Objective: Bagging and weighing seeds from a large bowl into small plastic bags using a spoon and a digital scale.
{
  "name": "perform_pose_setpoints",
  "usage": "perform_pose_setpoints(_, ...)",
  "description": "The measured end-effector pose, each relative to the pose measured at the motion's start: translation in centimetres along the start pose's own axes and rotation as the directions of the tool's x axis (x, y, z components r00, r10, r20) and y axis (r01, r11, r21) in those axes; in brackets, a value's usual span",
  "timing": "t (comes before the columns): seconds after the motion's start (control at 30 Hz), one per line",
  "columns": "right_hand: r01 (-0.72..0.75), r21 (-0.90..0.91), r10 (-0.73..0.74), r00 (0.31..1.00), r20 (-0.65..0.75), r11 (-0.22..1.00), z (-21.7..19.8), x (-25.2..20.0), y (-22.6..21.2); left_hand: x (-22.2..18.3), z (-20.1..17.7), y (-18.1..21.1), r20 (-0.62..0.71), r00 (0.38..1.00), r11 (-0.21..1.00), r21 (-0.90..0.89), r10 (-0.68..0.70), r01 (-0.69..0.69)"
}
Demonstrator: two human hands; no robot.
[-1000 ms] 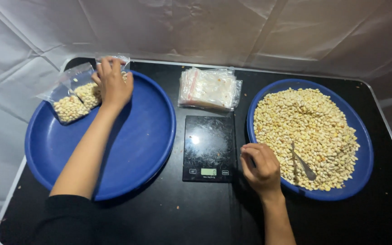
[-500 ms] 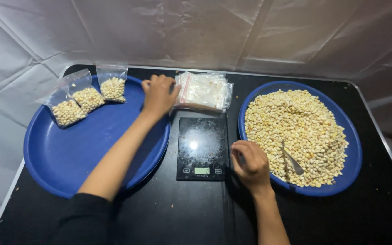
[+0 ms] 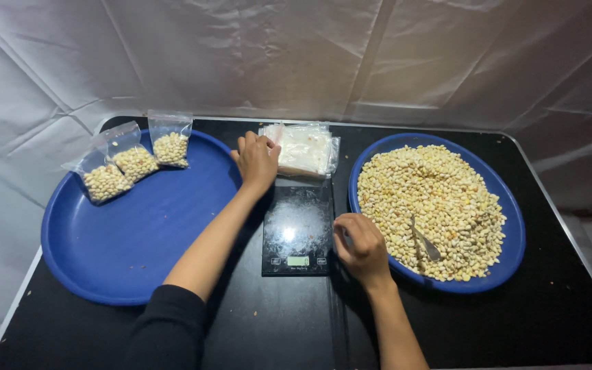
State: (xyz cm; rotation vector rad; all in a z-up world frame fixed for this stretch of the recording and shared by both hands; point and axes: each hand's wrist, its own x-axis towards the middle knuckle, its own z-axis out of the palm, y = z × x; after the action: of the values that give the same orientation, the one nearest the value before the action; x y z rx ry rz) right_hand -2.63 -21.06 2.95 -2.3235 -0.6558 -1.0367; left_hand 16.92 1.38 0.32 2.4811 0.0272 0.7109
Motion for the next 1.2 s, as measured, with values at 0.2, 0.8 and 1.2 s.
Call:
perform_pose_setpoints(0.2, -0.036, 0.004, 0.036, 0.998, 0.044, 0.999, 0.3, -0.2, 0.3, 0.9, 1.3, 0.1, -0.051, 0.994, 0.966, -0.246, -0.093, 0.078)
perform_pose_setpoints(0.8, -0.217, 0.098, 0.223, 0.973, -0.054, 0.971, 2.2, 0.0, 0.7, -4.1, -7.4, 4.1, 0.095, 0.98, 0.634, -0.773, 0.178, -0.04)
perform_pose_setpoints(1.2, -0.627, 0.569, 0.662, 0.727, 0.181, 0.533, 3.0, 10.7, 1.6, -8.5, -11.6, 10.4, -0.084, 0.897, 0.729, -0.553, 0.433, -0.403)
